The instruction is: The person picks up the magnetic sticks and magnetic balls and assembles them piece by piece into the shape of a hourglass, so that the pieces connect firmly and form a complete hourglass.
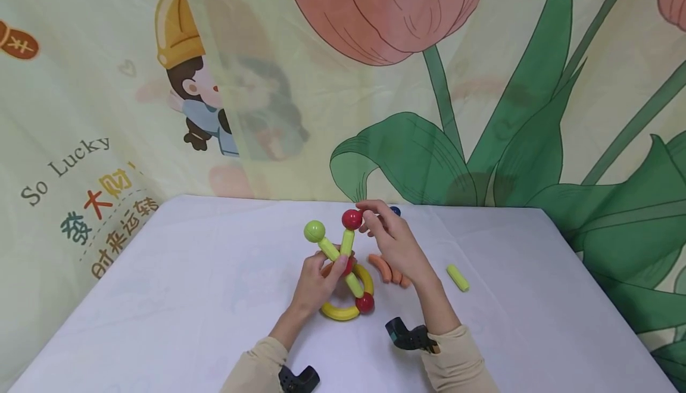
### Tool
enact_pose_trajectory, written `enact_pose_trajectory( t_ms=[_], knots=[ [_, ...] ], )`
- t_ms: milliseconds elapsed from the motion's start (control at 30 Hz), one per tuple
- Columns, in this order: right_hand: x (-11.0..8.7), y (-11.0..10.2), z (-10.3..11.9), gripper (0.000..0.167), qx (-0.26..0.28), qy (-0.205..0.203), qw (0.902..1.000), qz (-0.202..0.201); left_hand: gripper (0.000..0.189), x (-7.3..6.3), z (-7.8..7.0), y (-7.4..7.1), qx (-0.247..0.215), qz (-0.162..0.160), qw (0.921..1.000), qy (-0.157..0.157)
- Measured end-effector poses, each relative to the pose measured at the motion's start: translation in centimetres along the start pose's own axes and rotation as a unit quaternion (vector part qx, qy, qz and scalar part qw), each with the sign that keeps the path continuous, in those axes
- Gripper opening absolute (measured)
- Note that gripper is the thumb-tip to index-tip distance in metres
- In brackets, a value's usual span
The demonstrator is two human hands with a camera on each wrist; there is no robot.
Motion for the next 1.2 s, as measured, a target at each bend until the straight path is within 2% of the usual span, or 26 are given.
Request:
enact_pose_trajectory(
  t_ms=[200, 433, 667, 833, 1100, 1200],
  knots=[
    [-0.2, -0.2, -1.4, 0.028, -0.033, 0.051, 0.9981, 0.013, 0.028, 0.0, 0.1, 0.1, -0.008, 0.014, 0.9997, -0.017],
    [-0.5, 0.0, -3.1, 0.029, -0.077, 0.1, 0.9914, 0.035, 0.021, -0.5, -3.1, -0.9, -0.028, 0.018, 0.9987, -0.039],
    [-1.1, 0.6, -4.8, 0.03, -0.124, 0.146, 0.9765, 0.098, 0.022, -0.6, -3.2, -1.0, -0.022, 0.02, 0.9989, -0.036],
    [-1.3, 1.5, -5.7, 0.029, -0.153, 0.16, 0.964, 0.147, 0.019, -0.5, -3.3, -1.1, -0.03, 0.01, 0.9991, -0.029],
    [-1.8, 2.1, -7.1, 0.031, -0.203, 0.206, 0.9418, 0.172, 0.019, -0.4, -3.1, -1.0, -0.036, 0.017, 0.9989, -0.027],
    [-2.0, 2.2, -7.5, 0.032, -0.215, 0.213, 0.9364, 0.177, 0.019, -0.4, -3.1, -1.0, -0.035, 0.018, 0.9988, -0.028]
  ],
)
Point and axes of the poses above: each hand's wrist, its own x-axis towards the middle knuckle, its own y-axis out of the palm, z = x × y, the point moved 7 cm from there along x, towards the middle knuckle, and after that the axes turned 3 degrees about -y, right-handed, at the moved point
